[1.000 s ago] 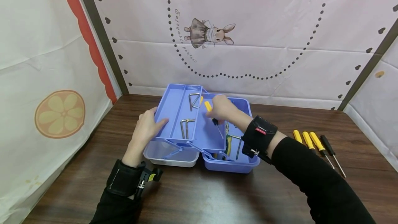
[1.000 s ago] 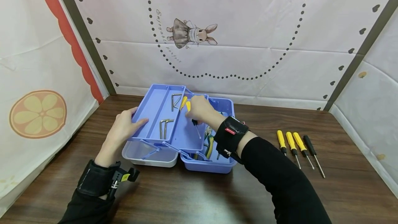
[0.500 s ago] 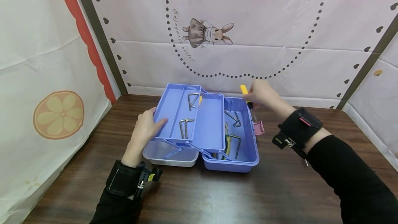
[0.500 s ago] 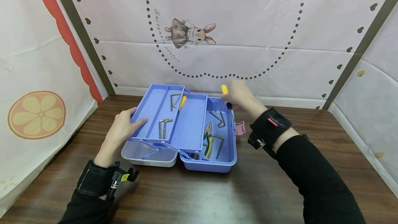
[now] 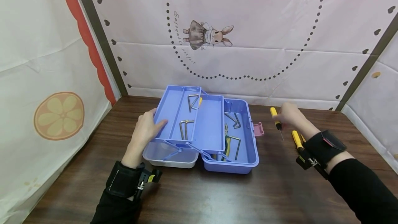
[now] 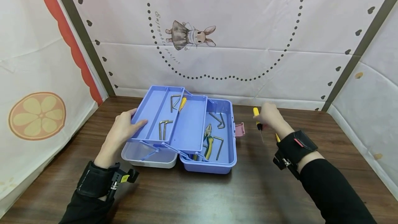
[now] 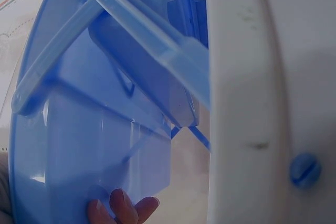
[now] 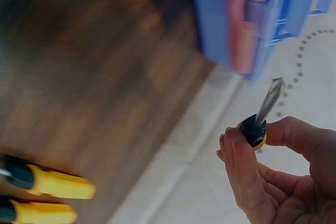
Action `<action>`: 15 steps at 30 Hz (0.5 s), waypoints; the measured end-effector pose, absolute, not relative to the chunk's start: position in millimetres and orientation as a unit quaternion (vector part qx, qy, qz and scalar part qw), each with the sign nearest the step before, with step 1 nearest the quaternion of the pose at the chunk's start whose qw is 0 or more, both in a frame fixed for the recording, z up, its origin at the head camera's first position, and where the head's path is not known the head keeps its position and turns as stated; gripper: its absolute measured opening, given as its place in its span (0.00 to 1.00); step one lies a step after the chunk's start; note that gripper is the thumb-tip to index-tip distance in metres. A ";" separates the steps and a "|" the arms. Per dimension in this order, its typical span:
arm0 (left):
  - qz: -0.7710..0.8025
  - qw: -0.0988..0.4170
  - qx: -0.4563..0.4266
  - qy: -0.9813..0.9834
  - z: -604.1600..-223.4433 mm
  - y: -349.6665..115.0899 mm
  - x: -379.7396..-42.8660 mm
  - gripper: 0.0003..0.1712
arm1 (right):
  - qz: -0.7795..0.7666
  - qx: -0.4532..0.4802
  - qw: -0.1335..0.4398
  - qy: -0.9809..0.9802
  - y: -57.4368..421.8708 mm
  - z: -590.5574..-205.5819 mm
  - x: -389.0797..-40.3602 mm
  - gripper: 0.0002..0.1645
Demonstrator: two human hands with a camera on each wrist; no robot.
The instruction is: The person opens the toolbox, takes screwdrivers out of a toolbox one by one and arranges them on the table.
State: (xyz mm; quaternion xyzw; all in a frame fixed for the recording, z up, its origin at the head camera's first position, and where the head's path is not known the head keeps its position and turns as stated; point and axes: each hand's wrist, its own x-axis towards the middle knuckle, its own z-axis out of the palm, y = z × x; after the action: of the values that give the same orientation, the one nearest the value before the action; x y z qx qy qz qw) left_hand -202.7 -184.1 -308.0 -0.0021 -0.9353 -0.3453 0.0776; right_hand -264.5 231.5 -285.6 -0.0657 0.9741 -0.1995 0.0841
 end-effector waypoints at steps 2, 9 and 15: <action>-0.346 0.076 -0.002 -0.935 -308.0 -184.2 -202.6 0.31 | -0.197 -0.048 0.096 0.974 236.7 -295.0 -263.3 0.18; -0.344 0.077 0.000 -0.936 -308.4 -183.7 -202.6 0.31 | -0.171 -0.001 0.145 0.975 247.1 -316.1 -262.6 0.11; -0.342 0.082 -0.001 -0.936 -308.0 -183.0 -202.6 0.32 | -0.166 0.023 0.157 0.973 254.6 -330.8 -265.9 0.11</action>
State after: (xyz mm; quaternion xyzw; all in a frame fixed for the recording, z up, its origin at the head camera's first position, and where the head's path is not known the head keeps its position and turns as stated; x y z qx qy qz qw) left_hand -202.6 -183.0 -308.0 -0.0009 -0.9360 -0.3424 0.0818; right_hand -265.9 254.6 -330.8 0.0232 0.9732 -0.1663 0.1573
